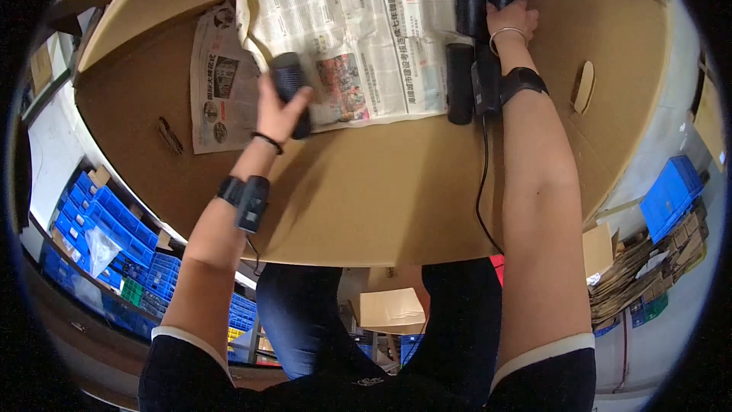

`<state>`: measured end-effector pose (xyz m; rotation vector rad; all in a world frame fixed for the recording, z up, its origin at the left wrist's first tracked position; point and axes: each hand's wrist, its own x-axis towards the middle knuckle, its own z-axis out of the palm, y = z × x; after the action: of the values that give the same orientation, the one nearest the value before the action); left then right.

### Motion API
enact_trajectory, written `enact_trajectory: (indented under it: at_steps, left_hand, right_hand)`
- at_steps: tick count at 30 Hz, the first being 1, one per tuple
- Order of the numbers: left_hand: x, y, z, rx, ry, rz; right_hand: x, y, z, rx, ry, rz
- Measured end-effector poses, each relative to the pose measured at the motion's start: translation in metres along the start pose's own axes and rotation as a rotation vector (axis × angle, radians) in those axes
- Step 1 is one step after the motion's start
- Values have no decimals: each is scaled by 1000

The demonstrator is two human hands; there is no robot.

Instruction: The person assembles microphones by fitting black mesh cylinders into shock mounts and rotating them to secure the fit. After assembling several units, the person places them into a cardboard box and rearranges the microphones inside.

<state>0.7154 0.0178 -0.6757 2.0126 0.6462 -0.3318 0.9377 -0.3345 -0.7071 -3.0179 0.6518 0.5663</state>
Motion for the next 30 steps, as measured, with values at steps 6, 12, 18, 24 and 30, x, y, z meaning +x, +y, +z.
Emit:
enact_trajectory:
  at_steps: [6,12,18,24,30]
  left_hand:
    - [23,76,104,-777,-514,-495]
    - [78,98,137,-1142,-482,-546]
    - [88,115,136,-1280,-474,-553]
    - [17,85,112,-1207,-676,-728]
    - [-32,102,188,-1241,-733,-854]
  right_hand:
    - [29,34,14,328,-82,-167]
    - [-22,-5,-25,1079,-895,-159]
    - [-48,-17,35,948,-516,-456]
    - [-161,30,-23,1211,-795,-218]
    - [-142,116,-29,1030,-1049,55]
